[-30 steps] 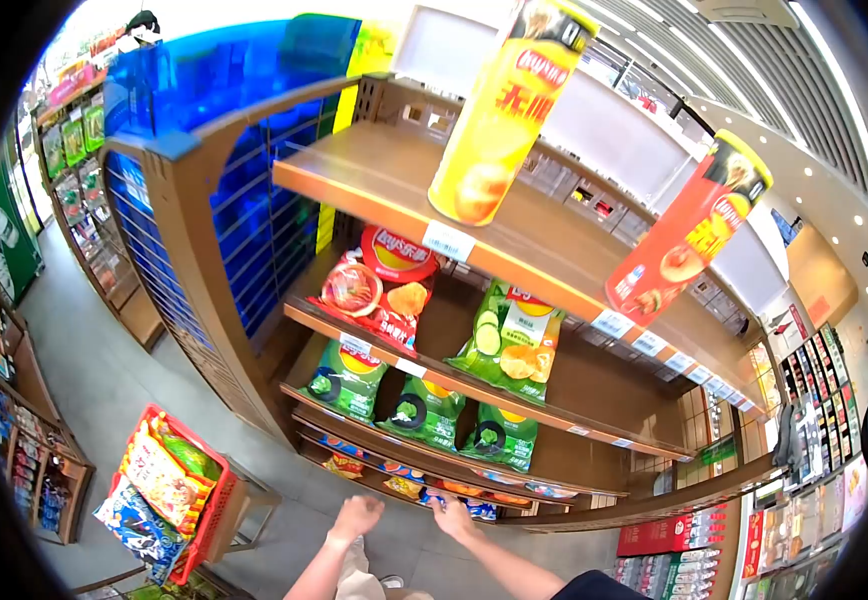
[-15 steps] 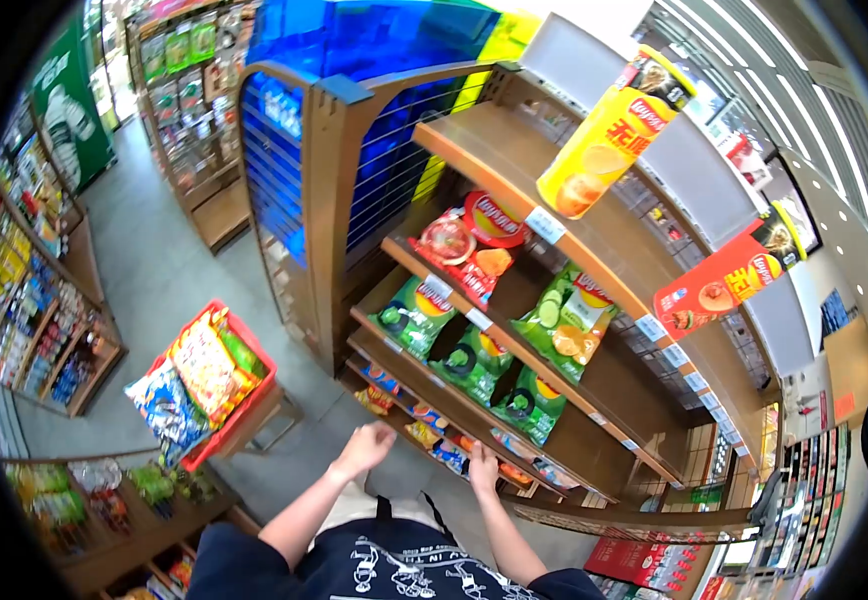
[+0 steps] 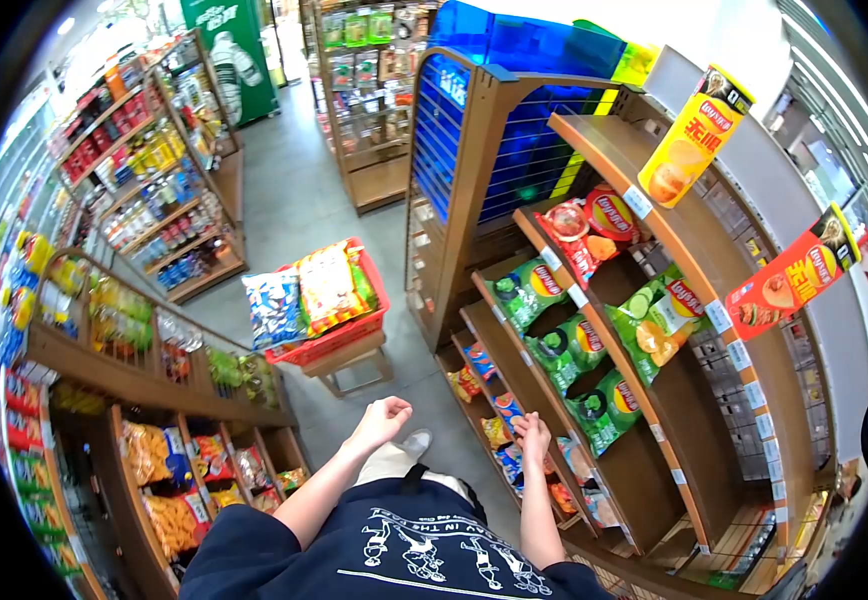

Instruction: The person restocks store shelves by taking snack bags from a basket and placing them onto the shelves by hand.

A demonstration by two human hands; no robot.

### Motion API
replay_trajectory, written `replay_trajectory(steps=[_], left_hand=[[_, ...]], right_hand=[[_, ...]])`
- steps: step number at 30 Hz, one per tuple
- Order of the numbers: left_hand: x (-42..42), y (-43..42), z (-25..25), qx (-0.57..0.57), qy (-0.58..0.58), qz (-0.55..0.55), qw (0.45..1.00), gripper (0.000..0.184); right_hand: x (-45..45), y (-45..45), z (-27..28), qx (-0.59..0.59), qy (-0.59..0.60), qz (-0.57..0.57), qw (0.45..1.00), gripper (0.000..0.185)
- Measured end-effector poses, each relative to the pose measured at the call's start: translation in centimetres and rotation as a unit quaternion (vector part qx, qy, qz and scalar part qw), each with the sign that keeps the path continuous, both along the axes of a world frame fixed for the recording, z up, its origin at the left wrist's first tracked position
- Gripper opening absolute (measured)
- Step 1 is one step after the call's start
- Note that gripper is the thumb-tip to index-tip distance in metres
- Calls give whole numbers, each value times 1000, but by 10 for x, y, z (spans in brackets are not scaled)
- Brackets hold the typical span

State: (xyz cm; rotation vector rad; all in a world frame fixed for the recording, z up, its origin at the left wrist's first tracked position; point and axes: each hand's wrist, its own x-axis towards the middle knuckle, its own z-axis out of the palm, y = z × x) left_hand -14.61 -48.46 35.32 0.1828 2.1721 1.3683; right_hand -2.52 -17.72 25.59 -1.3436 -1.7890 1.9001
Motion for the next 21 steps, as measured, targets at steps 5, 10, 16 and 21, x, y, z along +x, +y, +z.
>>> replay_trajectory(steps=[5,10,16,21], left_hand=[[44,-36,10,-10,7,64,998,28],[51,-53,16,-3,40,80,996,28],[26,-75,6,-11,73,32,997,27],[-28,-126,-5,11,94,81,992,28]], right_hand=[[6,-31,12,-56,0,24,998,47],[-2,-59,30,-71,-16,78,994,40],[-49,-80,31,-51,-24,94,994,32],[-105,-133,37,-32,-35,134,990,32]])
